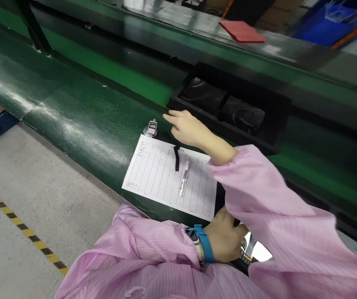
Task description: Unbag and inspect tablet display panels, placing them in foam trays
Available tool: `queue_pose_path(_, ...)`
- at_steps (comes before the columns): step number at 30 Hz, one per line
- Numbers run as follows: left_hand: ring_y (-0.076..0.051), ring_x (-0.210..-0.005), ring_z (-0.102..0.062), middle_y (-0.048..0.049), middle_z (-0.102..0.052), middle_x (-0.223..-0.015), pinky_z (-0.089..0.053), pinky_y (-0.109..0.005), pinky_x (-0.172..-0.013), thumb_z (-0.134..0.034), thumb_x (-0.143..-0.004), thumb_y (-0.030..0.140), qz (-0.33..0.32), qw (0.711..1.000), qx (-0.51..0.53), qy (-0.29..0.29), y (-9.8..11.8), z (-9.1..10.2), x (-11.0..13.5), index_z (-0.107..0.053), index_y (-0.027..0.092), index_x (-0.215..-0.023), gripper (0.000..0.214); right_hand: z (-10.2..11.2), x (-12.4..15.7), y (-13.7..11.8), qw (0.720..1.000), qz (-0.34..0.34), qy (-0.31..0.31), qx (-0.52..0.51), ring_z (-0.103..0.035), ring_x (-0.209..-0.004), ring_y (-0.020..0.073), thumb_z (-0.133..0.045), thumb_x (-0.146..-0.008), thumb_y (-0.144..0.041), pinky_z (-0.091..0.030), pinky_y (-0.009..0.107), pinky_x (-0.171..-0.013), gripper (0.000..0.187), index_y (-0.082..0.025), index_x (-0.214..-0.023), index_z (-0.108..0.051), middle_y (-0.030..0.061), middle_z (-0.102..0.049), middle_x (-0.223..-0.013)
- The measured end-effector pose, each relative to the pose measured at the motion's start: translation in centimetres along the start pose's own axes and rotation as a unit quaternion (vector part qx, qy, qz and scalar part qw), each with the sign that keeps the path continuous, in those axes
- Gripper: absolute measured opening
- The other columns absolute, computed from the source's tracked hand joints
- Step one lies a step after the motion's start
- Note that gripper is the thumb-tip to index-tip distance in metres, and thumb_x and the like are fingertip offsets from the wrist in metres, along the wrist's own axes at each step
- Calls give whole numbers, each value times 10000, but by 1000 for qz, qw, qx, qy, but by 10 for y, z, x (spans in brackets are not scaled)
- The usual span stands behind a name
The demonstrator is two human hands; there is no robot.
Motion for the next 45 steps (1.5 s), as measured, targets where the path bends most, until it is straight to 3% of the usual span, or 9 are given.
queue_pose_path(3, -477, -1558, -142, -311, -109, -1659, -241, -602, -1274, -540, -785, 112, 3, 999, -27, -47, -1, -2, 4, -500, 4, -1393, 618, 15, 62, 35, 996, -62, -36, -58, -496, -1372, 206, -419, -980, -193, -434, 399, -1214, 533, -217, -1506, -501, 27, -475, -1493)
queue_pose_path(7, -447, -1574, -32, -297, -13, -1679, -218, -638, -1271, -490, -807, 91, 34, 995, -13, -88, -7, 0, 6, -360, 50, -1484, 691, 18, 190, 98, 965, -238, -66, -92, -558, -1302, 226, -502, -987, -282, -471, 402, -1176, 462, -232, -1441, -569, 18, -546, -1421)
queue_pose_path(12, -296, -1607, -37, -200, -61, -1709, -142, -528, -1329, -402, -791, 28, 89, 992, 53, -75, -7, 20, -1, -312, 112, -1524, 743, -8, 358, 140, 853, -517, -27, -68, -536, -1288, 217, -544, -1030, -296, -445, 463, -1168, 403, -184, -1417, -537, 121, -538, -1370)
queue_pose_path(15, -233, -1611, -58, -142, -78, -1721, -142, -508, -1336, -366, -808, 6, 118, 988, 68, -69, -7, 28, -3, -296, 170, -1534, 747, -33, 411, 130, 791, -609, 15, -60, -501, -1306, 250, -570, -1021, -355, -436, 506, -1157, 494, -135, -1452, -471, 150, -516, -1348)
queue_pose_path(20, -224, -1611, -73, -101, -82, -1728, -167, -502, -1334, -351, -940, 112, 125, 989, 37, -63, -4, 33, -5, -305, 209, -1542, 612, -58, 433, 124, 764, -624, 112, -121, -440, -1362, 281, -580, -992, -404, -413, 502, -1165, 637, -125, -1523, -366, 160, -440, -1441)
queue_pose_path(25, -241, -1611, -86, -104, -57, -1730, -178, -492, -1331, -318, -1023, 268, 144, 987, 23, -72, -4, 35, -5, -314, 204, -1548, 528, -66, 452, 141, 746, -604, 176, -217, -601, -1156, 213, -438, -1002, -488, -545, 366, -984, 701, -122, -1575, -265, 167, -540, -1339)
queue_pose_path(33, -226, -1615, -54, -124, -64, -1726, -151, -500, -1331, -323, -1048, 392, 148, 986, -1, -71, -3, 38, -8, -334, 193, -1528, 519, -63, 441, 142, 741, -623, 195, -159, -419, -1328, 441, -714, -802, -476, -358, 580, -1121, 991, -24, -1571, -282, 285, -470, -1365)
queue_pose_path(39, -227, -1610, -102, -150, -128, -1712, -174, -500, -1327, -403, -1026, 440, 148, 988, -26, -46, -5, 38, -9, -301, 175, -1538, 585, -62, 461, 159, 711, -653, 203, -162, -605, -1062, 273, -676, -868, -390, -503, 452, -977, 761, -80, -1504, -395, 173, -613, -1151)
queue_pose_path(45, -207, -1608, -112, -141, -149, -1710, -187, -483, -1329, -332, -1043, 404, 149, 987, -38, -35, -7, 37, -9, -279, 172, -1555, 565, -58, 470, 163, 696, -670, 203, -162, -611, -892, 150, -591, -987, -451, -526, 371, -942, 504, -116, -1360, -543, 73, -631, -978)
Point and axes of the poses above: each hand's wrist, its own x-axis away from the middle knuckle, its own z-axis out of the back of the hand, y = z × x, the point moved 10 cm from there along -x, towards the middle knuckle
